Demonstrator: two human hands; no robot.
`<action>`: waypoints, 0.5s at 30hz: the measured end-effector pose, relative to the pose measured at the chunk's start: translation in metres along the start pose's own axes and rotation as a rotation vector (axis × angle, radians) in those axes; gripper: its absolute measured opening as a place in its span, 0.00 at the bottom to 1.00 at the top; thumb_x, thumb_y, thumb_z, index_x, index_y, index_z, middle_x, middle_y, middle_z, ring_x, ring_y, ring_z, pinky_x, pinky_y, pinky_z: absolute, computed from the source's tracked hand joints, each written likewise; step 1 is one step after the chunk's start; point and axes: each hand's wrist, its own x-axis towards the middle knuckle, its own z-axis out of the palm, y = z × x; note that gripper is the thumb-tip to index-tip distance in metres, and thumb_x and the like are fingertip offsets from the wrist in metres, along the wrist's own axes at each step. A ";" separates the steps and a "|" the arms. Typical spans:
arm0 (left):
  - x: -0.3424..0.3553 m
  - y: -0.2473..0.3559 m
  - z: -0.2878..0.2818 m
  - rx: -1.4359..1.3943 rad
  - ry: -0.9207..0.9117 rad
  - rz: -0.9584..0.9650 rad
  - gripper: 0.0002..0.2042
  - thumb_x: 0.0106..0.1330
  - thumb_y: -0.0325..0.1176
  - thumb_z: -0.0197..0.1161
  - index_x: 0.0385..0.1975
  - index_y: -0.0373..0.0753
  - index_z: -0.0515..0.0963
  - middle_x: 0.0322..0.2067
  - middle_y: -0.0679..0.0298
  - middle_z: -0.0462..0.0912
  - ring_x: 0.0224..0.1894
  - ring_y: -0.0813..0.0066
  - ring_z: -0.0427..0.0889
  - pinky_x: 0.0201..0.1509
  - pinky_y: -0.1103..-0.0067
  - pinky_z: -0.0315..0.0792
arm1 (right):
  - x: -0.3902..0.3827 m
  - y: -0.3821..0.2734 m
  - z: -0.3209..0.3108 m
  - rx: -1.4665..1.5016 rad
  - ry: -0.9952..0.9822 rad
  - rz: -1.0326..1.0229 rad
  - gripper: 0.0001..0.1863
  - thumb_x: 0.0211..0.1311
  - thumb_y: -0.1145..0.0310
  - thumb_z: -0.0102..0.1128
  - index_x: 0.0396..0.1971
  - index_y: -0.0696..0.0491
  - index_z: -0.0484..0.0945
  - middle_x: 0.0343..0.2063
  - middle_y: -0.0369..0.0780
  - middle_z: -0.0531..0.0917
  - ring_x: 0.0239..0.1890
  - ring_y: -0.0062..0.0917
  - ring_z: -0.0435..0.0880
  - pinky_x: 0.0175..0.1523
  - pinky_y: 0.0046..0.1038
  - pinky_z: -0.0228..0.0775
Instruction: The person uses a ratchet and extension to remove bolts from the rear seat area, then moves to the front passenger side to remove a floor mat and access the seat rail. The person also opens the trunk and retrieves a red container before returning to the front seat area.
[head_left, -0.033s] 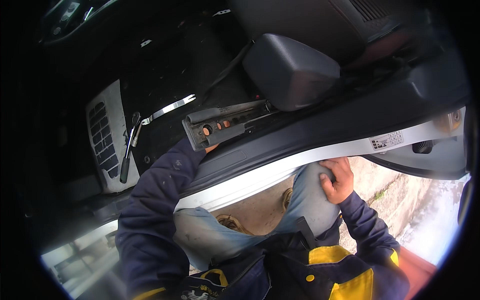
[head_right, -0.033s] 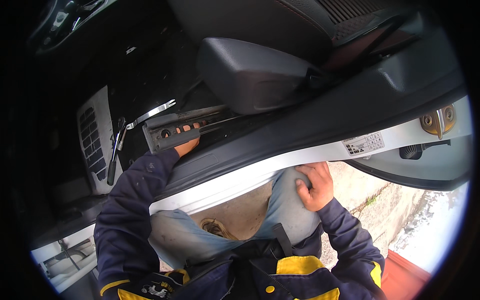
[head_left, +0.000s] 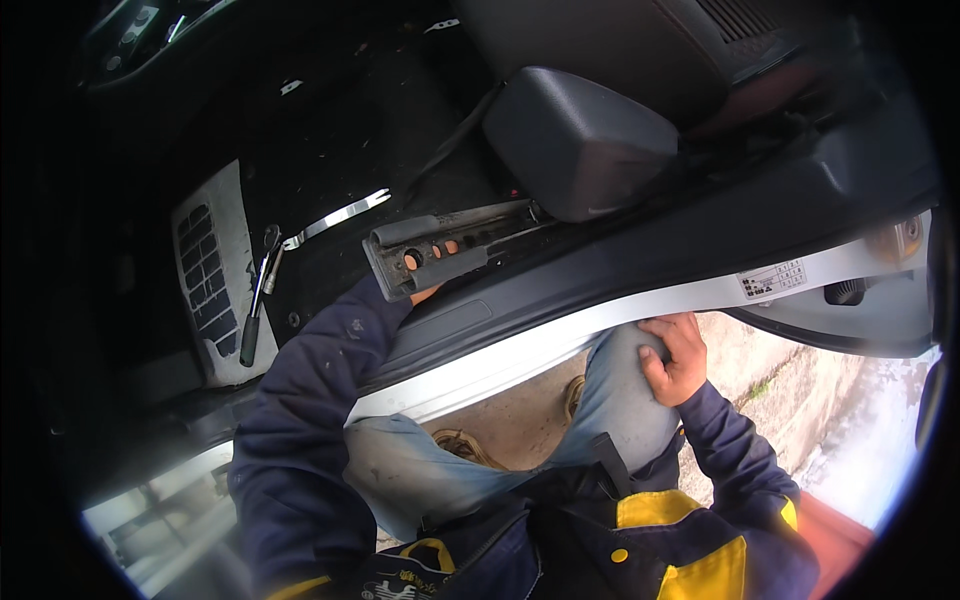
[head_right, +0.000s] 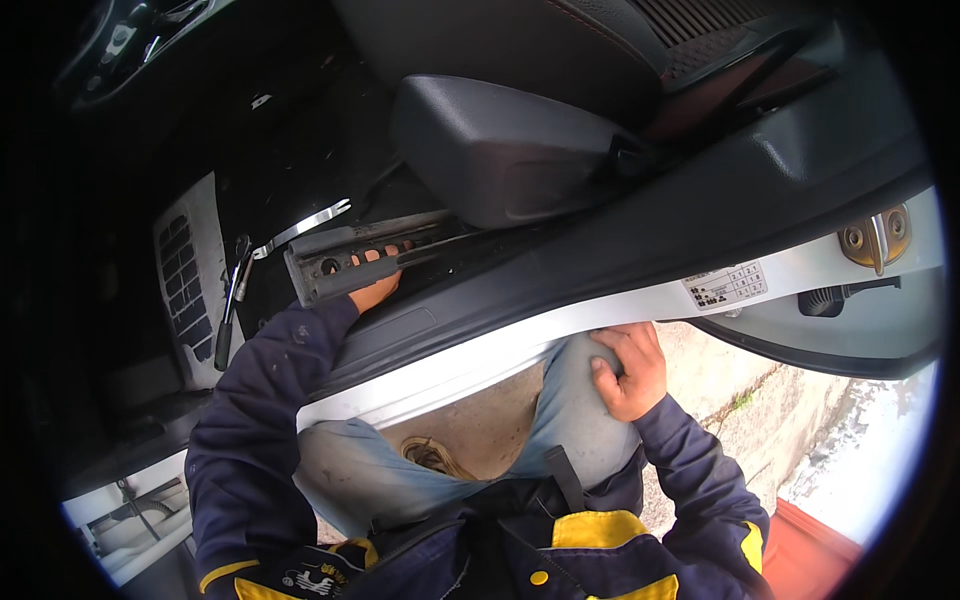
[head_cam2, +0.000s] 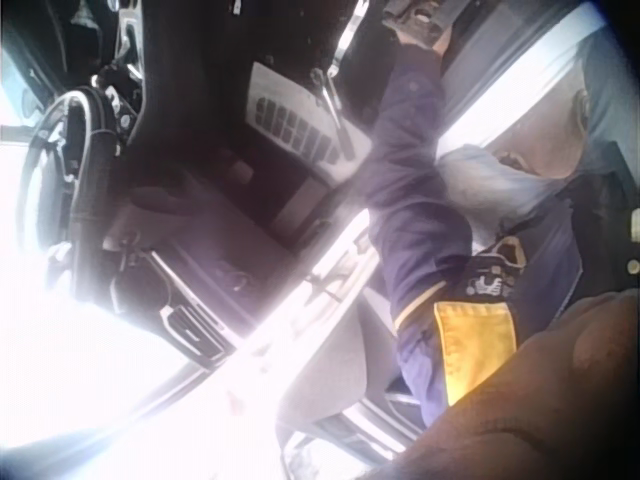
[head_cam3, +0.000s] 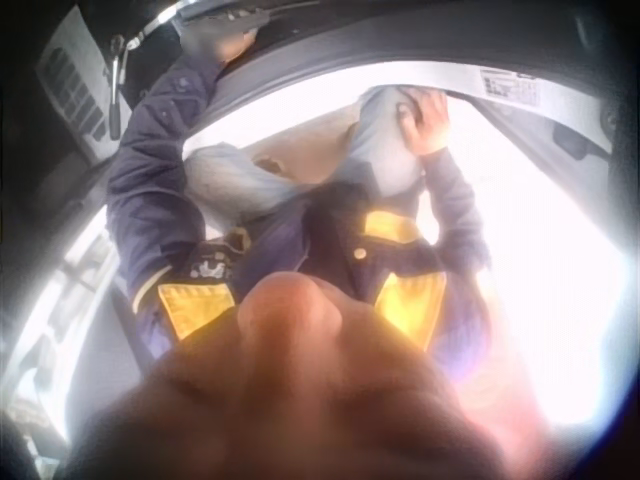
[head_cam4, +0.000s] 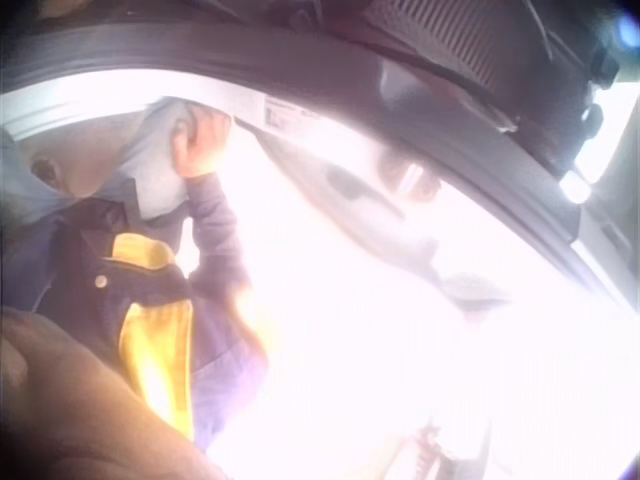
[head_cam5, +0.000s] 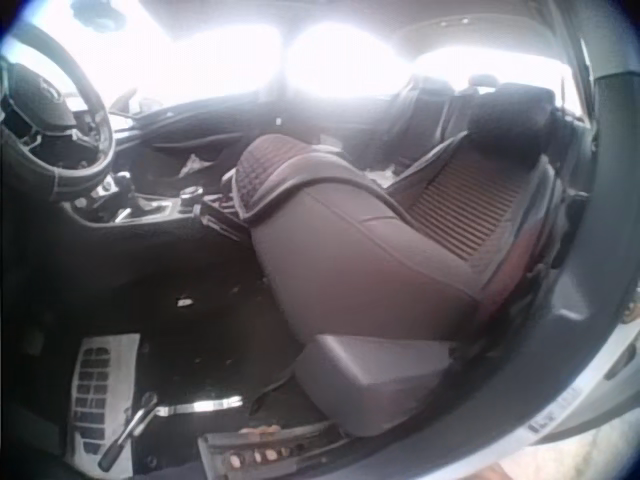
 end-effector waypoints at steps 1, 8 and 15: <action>0.000 -0.001 0.000 -0.102 0.003 -0.043 0.19 0.73 0.39 0.58 0.61 0.43 0.81 0.38 0.58 0.87 0.29 0.64 0.89 0.29 0.61 0.88 | 0.001 0.001 0.000 0.002 0.003 -0.009 0.18 0.53 0.76 0.67 0.46 0.60 0.85 0.48 0.50 0.84 0.51 0.49 0.82 0.59 0.44 0.77; -0.001 -0.037 -0.001 -0.936 -0.024 -0.276 0.20 0.72 0.38 0.60 0.63 0.47 0.81 0.44 0.61 0.89 0.31 0.62 0.89 0.31 0.58 0.89 | -0.002 0.002 0.000 0.036 0.026 0.006 0.19 0.52 0.76 0.67 0.47 0.60 0.86 0.47 0.49 0.85 0.51 0.48 0.82 0.58 0.43 0.77; -0.003 -0.066 0.001 -1.451 -0.192 -0.376 0.20 0.74 0.41 0.59 0.64 0.46 0.81 0.39 0.62 0.87 0.32 0.64 0.89 0.32 0.58 0.88 | -0.002 0.003 -0.001 0.024 0.012 0.013 0.18 0.53 0.76 0.67 0.46 0.60 0.86 0.47 0.50 0.85 0.51 0.48 0.83 0.58 0.43 0.77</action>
